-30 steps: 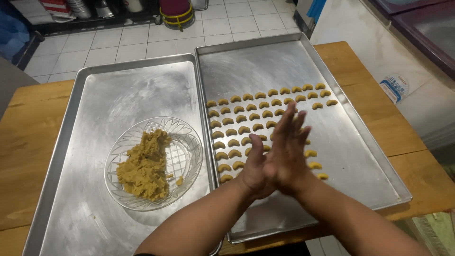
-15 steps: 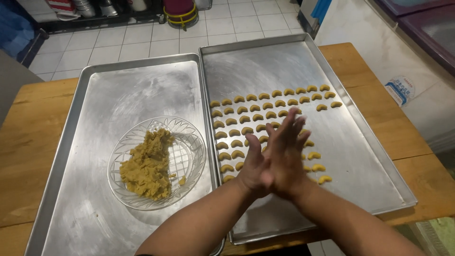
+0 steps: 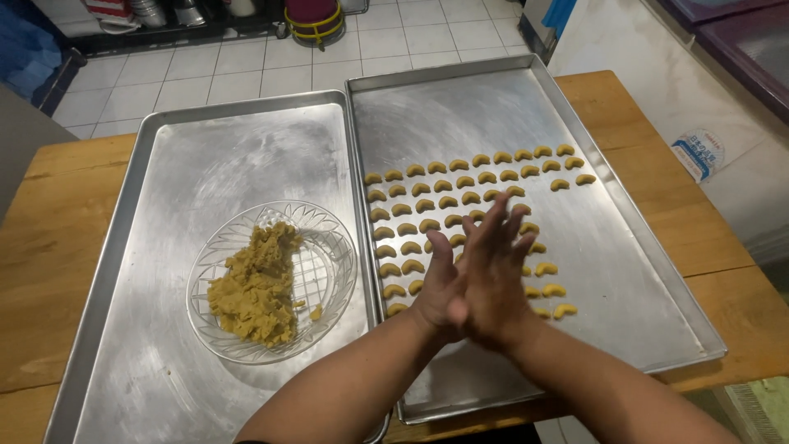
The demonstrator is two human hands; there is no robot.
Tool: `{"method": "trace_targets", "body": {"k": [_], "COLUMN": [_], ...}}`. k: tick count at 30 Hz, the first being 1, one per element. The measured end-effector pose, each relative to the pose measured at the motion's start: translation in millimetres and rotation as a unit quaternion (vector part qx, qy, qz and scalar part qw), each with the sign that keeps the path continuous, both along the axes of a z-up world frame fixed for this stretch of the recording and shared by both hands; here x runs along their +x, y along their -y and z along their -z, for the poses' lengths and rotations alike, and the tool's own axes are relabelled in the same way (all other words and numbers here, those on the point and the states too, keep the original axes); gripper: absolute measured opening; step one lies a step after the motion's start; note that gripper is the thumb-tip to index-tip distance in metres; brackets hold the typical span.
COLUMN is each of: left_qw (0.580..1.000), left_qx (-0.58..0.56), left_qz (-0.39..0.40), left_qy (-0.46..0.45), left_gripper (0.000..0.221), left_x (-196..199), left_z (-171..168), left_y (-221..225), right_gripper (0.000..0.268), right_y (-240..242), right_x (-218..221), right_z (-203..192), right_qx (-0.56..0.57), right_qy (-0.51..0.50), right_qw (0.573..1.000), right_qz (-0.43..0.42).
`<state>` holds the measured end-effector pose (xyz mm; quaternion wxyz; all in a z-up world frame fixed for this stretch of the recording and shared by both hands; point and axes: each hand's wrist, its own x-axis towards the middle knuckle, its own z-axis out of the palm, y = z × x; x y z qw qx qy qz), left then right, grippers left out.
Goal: The person is manually shaping dough into crescent-shaped cookies and arranging them on a metal baking tray.
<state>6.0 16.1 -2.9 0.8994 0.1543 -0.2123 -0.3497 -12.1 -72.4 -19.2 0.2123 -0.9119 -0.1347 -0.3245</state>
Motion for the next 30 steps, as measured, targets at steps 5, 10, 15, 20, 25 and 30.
{"method": "trace_targets", "body": {"k": [5, 10, 15, 20, 25, 30], "left_qw": [0.999, 0.997, 0.963, 0.956, 0.962, 0.987], "left_qx": [-0.049, 0.045, -0.059, 0.002, 0.036, 0.139], "left_qz": [0.008, 0.056, 0.155, 0.102, 0.054, 0.015], "left_qy": [-0.014, 0.001, -0.214, -0.274, -0.264, -0.079], "left_gripper": [0.102, 0.125, 0.114, 0.103, 0.111, 0.11], "left_x": [11, 4, 25, 21, 9, 8], "left_z": [15, -42, 47, 12, -2, 6], "left_y": [4, -6, 8, -1, 2, 4], "right_gripper": [0.133, 0.13, 0.139, 0.051, 0.029, 0.017], "right_y": [-6, 21, 30, 38, 29, 25], "right_x": [-8, 8, -11, -33, -43, -48], "right_z": [10, -10, -68, -60, -49, -57], "right_qx": [-0.032, 0.067, 0.236, 0.201, 0.179, 0.17], "right_qy": [-0.031, -0.122, -0.209, -0.032, -0.02, -0.037], "right_qw": [0.999, 0.989, 0.947, 0.978, 0.983, 0.983], "right_qz": [-0.007, 0.055, -0.056, -0.042, -0.042, -0.056]}}
